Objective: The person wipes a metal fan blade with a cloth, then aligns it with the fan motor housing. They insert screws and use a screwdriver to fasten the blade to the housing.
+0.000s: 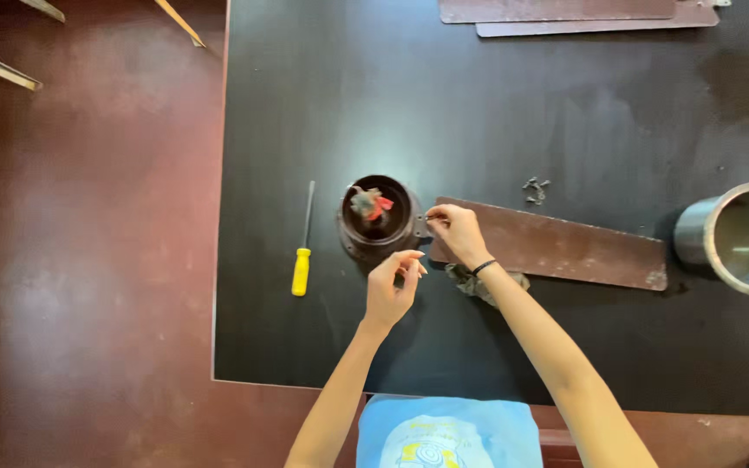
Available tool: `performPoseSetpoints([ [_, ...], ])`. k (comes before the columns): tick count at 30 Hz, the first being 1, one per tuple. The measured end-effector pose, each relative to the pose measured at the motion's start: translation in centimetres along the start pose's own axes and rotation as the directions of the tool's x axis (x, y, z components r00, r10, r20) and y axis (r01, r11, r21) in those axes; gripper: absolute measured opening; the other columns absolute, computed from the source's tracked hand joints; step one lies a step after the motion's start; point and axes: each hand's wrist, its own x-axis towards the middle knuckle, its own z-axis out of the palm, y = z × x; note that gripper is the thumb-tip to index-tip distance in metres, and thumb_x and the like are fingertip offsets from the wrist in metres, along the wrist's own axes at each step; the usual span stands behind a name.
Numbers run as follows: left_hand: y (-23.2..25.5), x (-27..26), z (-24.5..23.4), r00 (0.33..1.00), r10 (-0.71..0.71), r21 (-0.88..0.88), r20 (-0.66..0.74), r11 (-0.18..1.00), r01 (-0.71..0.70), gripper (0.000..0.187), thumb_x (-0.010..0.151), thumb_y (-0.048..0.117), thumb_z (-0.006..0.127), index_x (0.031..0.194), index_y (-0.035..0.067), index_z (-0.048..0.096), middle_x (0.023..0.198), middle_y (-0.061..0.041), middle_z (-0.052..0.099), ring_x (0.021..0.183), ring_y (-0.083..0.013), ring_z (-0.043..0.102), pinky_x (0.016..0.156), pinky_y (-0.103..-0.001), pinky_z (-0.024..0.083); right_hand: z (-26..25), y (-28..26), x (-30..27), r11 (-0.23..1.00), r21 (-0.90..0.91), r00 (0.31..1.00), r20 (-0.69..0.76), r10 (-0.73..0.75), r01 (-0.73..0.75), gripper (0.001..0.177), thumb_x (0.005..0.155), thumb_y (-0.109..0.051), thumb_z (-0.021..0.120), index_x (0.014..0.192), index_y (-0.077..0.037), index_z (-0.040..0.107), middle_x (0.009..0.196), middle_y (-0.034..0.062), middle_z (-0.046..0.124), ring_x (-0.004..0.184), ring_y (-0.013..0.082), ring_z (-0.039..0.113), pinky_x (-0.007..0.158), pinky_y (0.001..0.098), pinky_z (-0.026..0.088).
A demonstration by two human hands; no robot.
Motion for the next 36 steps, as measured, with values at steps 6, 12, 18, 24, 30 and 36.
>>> performPoseSetpoints([
  [6,8.4,6.9,-7.0,0.765,0.639,0.327,-0.077,0.741,-0.586,0.02,0.094,-0.004,0.068,0.112,0.004,0.065,0.107,-0.008,0.072,0.099,-0.0285,0.071,0.091,-0.038,0.056,1.8,-0.8,-0.6,0.991,-0.118,0.992,-0.102,-0.079,0.067,0.015,0.086,0.0,0.069,0.101,0.001,0.073,0.093,0.0153,0.073,0.081,0.0249,0.073,0.075,0.0329,0.058],
  [12,8.7,9.3,-6.5,0.746,0.66,0.434,-0.086,0.699,-0.568,0.02,0.095,-0.001,0.071,0.114,0.005,0.069,0.119,-0.005,0.072,0.112,-0.0263,0.067,0.1,-0.038,0.051,2.3,-1.4,-0.2,0.99,-0.138,0.995,-0.091,-0.046,0.033,0.016,0.083,-0.001,0.073,0.099,0.001,0.073,0.092,0.0151,0.072,0.081,0.0264,0.074,0.075,0.0336,0.058],
  [18,7.4,9.8,-6.4,0.813,0.579,0.362,-0.063,0.772,-0.522,0.023,0.096,0.002,0.071,0.119,0.005,0.07,0.125,-0.007,0.07,0.121,-0.0253,0.067,0.107,-0.039,0.05,2.7,-1.7,0.0,0.977,-0.212,0.996,-0.089,-0.026,0.006,0.018,0.084,0.0,0.073,0.102,0.001,0.073,0.094,0.0151,0.073,0.084,0.0295,0.073,0.077,0.0369,0.057],
  [24,6.6,9.7,-6.2,0.808,0.584,0.288,-0.071,0.788,-0.544,0.02,0.098,-0.003,0.068,0.117,0.002,0.07,0.124,-0.008,0.07,0.119,-0.0258,0.069,0.107,-0.039,0.054,3.1,-0.7,0.5,0.964,-0.261,0.995,-0.06,-0.078,0.06,0.017,0.084,-0.002,0.073,0.101,-0.001,0.073,0.095,0.0152,0.072,0.086,0.0327,0.071,0.078,0.0395,0.057],
  [30,6.7,9.8,-6.2,0.805,0.588,0.288,-0.075,0.786,-0.547,0.021,0.097,-0.002,0.068,0.117,0.002,0.07,0.124,-0.008,0.07,0.118,-0.0256,0.069,0.107,-0.039,0.054,3.2,0.7,0.7,0.936,-0.339,0.993,-0.027,-0.114,0.098,0.011,0.085,-0.005,0.072,0.095,0.0,0.071,0.092,0.0163,0.069,0.086,0.0369,0.068,0.076,0.043,0.054],
  [36,6.9,9.8,-6.2,0.805,0.588,0.284,-0.08,0.788,-0.547,0.02,0.097,-0.003,0.069,0.117,0.002,0.07,0.123,-0.008,0.07,0.116,-0.026,0.069,0.106,-0.039,0.054,3.2,0.4,0.6,0.937,-0.327,0.992,-0.006,-0.127,0.118,0.01,0.087,-0.006,0.069,0.095,0.0,0.069,0.093,0.0165,0.067,0.086,0.0381,0.066,0.076,0.044,0.053],
])
